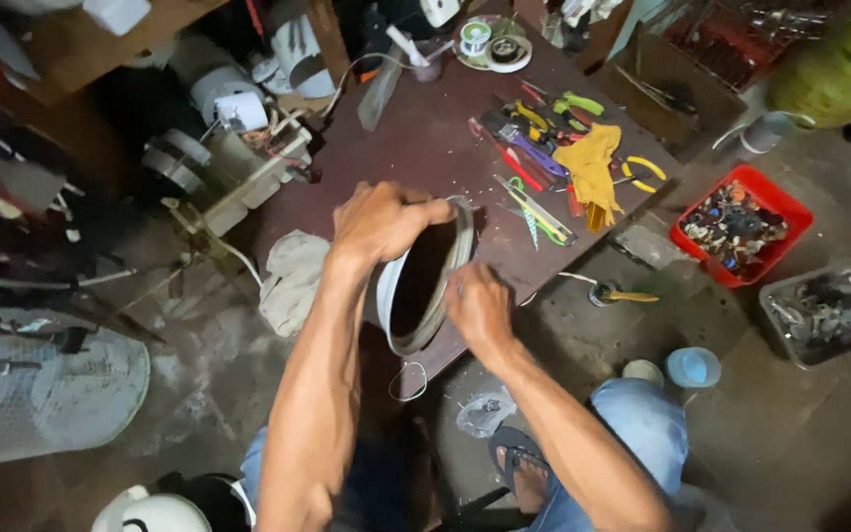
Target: Brushing the interior of a metal battery casing to clean it on a repair bench.
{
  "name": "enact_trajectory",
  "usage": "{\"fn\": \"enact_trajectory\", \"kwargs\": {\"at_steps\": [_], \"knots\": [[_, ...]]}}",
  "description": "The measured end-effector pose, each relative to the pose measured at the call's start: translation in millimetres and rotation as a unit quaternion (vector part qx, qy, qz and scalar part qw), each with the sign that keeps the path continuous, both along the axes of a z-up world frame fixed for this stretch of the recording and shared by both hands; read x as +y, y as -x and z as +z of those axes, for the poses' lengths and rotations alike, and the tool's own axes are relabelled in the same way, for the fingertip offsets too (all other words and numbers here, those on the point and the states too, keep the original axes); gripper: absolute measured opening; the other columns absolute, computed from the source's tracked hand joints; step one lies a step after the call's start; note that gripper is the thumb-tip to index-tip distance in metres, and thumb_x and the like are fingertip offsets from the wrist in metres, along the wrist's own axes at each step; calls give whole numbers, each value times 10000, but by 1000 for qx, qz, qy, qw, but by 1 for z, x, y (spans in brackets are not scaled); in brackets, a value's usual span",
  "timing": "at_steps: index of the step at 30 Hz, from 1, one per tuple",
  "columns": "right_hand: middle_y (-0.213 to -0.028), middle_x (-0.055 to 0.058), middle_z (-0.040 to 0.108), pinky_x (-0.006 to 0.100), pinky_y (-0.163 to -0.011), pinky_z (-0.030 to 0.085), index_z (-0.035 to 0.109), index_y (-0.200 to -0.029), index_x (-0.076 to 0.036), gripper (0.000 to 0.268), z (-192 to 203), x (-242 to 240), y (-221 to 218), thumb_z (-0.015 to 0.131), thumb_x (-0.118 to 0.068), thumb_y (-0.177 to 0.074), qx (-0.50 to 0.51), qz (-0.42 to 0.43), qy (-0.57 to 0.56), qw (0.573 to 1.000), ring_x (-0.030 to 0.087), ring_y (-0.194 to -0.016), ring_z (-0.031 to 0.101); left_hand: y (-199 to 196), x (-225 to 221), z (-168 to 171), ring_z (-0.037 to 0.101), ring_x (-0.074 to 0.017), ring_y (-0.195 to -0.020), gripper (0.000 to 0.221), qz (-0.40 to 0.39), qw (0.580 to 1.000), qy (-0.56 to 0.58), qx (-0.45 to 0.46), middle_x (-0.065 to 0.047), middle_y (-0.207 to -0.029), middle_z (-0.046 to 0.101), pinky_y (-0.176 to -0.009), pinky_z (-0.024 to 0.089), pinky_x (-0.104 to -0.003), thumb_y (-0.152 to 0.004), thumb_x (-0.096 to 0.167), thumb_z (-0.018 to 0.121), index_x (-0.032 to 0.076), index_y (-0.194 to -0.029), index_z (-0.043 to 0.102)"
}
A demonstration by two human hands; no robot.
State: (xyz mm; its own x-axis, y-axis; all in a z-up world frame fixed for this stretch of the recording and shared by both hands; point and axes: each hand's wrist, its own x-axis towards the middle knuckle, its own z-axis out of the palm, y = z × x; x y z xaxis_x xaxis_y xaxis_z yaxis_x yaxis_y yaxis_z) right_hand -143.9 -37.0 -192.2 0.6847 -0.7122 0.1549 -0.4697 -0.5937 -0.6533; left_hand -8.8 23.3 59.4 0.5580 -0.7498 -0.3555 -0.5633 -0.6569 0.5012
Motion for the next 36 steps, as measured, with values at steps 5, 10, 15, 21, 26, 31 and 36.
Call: {"fn": "enact_trajectory", "kwargs": {"at_steps": [5, 10, 15, 21, 26, 31, 36], "knots": [[-803, 112, 615, 489, -669, 547, 670, -906, -86, 25, 23, -17, -34, 665, -107, -892, -151, -117, 145, 971, 396, -807, 681, -6, -1, -4, 526, -346, -1316, 617, 0, 1000, -5, -9, -62, -1207, 725, -1074, 380, -462, -709, 708, 523, 272, -1058, 785], [-752, 164, 675, 572, -701, 517, 699, -860, -108, 56, 6, 4, -32, 704, -154, -828, -87, -176, 15, 981, 450, -793, 675, -12, -9, -9, 505, -352, -1344, 703, 9, 1000, -19, -1, -98, -1198, 720, -1097, 367, -470, -708, 777, 511, 220, -1037, 786], [-719, 202, 683, 572, -677, 511, 723, -814, -86, 69, 1, -14, -33, 677, -138, -814, -118, -201, 25, 972, 450, -809, 681, -10, -13, -4, 540, -387, -1301, 687, 17, 1000, -2, 18, -155, -1186, 721, -1061, 400, -485, -709, 688, 544, 147, -1059, 782], [-790, 176, 703, 528, -701, 531, 710, -860, -79, 35, 37, -23, -41, 680, -87, -844, -175, -192, 48, 964, 433, -821, 690, -9, -6, -5, 528, -398, -1311, 686, 13, 999, 21, 21, -155, -1175, 727, -1065, 400, -478, -719, 714, 546, 164, -1052, 785], [-775, 136, 744, 490, -718, 548, 771, -805, -113, 118, -24, 12, -21, 716, -206, -758, -42, -209, -158, 964, 394, -868, 715, -10, -10, -15, 595, -389, -1235, 617, 39, 998, 36, 30, -164, -1068, 754, -1011, 441, -466, -732, 653, 584, 119, -959, 793], [-652, 174, 666, 531, -634, 466, 744, -793, -96, 90, 16, -17, -37, 660, -121, -811, -126, -233, -54, 963, 417, -766, 687, -8, -7, -7, 608, -386, -1218, 633, 27, 999, 41, 8, -142, -1049, 759, -994, 443, -476, -728, 691, 573, 141, -941, 800], [-797, 76, 632, 379, -674, 519, 607, -797, -62, 131, 75, -35, -50, 625, -3, -913, -332, -43, 310, 890, 312, -714, 628, -15, -9, -20, 589, -405, -1236, 652, -2, 999, 32, 12, -171, -1083, 749, -1009, 428, -513, -758, 708, 516, 152, -938, 805]]}}
